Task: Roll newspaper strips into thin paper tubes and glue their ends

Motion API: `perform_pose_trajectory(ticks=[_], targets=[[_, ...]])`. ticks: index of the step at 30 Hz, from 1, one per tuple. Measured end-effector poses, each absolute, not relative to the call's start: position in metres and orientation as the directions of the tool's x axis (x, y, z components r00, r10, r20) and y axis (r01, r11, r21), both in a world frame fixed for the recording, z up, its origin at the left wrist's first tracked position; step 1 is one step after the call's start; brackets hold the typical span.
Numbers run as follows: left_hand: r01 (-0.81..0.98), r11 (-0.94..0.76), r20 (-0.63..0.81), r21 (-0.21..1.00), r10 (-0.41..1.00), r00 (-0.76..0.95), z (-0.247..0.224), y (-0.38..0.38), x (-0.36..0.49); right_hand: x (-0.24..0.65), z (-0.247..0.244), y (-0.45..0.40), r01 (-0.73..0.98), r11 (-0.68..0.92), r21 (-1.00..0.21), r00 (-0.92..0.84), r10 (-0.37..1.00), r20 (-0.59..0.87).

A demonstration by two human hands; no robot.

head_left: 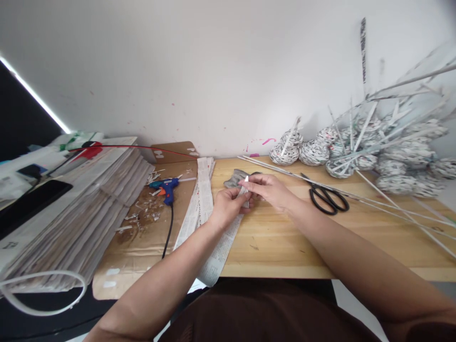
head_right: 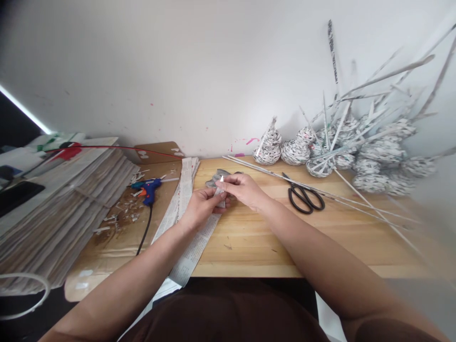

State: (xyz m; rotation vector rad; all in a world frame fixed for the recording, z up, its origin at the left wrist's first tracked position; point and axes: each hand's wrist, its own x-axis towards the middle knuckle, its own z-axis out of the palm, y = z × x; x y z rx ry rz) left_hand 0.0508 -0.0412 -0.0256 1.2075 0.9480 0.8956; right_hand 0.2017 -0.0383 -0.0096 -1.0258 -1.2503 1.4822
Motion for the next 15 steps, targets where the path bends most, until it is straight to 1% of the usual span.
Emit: perform_pose_trajectory(ticks=[2,6,9,11,15], targets=[[-0.066,0.143,-0.11,0.988,0.928,0.356,-0.0275,-0.041,0.0508,0.2028,-0.0107,-0.038,-0.105,-0.07,-0.992,-0.267,0.963,-0.04],[-0.061,0.145,-0.111,0.988,0.915,0.389,-0.0293,-0.0415,0.0515,0.2012,-0.0148,-0.0371,-0.138,-0.085,-0.987,-0.19,0.98,-0.058],[-0.062,0.154,-0.115,0.986,0.903,0.413,-0.0284,-0.0428,0.0516,0.2009,-0.0156,-0.0366,-0.157,-0.113,-0.981,-0.171,0.982,-0.085],[-0.067,0.149,-0.106,0.986,0.896,0.431,-0.0281,-0.0434,0.0512,0.2028,-0.0147,-0.0362,-0.146,-0.119,-0.982,-0.202,0.975,-0.088],[-0.078,0.16,-0.111,0.984,0.892,0.439,-0.0289,-0.0431,0.05,0.2087,-0.0133,-0.0343,-0.083,-0.088,-0.993,-0.341,0.939,-0.055]])
